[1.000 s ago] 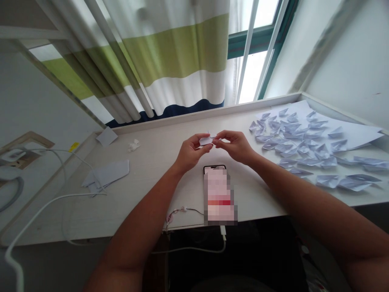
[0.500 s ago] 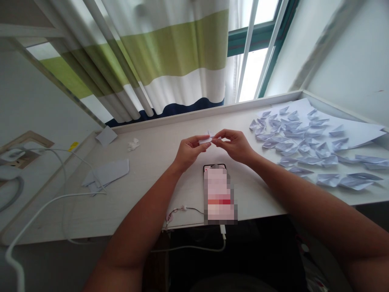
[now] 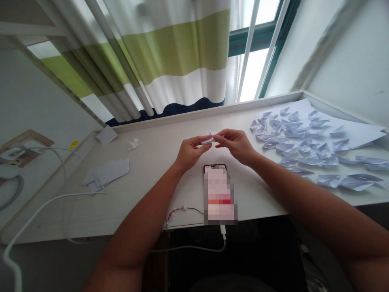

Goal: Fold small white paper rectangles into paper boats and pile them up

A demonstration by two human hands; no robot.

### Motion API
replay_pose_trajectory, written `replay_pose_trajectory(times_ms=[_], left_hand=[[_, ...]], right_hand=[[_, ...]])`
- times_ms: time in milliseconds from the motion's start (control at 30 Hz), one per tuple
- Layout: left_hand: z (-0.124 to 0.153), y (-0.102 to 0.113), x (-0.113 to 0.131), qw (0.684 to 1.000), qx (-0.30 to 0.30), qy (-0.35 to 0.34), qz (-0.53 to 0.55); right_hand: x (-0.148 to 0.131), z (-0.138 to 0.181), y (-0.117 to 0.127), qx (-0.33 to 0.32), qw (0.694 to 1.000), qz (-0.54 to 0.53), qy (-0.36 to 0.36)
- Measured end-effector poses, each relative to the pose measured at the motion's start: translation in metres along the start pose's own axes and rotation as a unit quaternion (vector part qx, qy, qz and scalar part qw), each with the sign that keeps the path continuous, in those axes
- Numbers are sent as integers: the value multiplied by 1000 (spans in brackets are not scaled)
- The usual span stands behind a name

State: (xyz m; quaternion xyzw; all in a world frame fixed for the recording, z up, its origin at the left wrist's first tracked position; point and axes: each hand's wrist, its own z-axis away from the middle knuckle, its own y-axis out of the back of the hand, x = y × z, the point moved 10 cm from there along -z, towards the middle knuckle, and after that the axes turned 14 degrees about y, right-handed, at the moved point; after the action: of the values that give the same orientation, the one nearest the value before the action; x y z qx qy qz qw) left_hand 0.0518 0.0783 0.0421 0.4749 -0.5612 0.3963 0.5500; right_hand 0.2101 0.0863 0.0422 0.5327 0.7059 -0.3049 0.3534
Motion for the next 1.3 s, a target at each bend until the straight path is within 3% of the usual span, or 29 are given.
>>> replay_pose_trajectory(times_ms=[200,500,867,1033,1300], left_hand=[[2,-2,5,1000,-5,-9,-27],[0,3,-5,999,33,9,-11],[-2,8,-10,997,64,16,36],[-4,12,-16,994,78,26,78],[-5,11,-17,994,73,40,69]], right_hand=[[8,3,-2,25,996,-66,-49],[0,3,-4,-4,999,43,21],[-3,1,-5,-44,995,87,26],[-1,-1,-2,-20,995,82,49],[13,0,4,24,1000,12,6]])
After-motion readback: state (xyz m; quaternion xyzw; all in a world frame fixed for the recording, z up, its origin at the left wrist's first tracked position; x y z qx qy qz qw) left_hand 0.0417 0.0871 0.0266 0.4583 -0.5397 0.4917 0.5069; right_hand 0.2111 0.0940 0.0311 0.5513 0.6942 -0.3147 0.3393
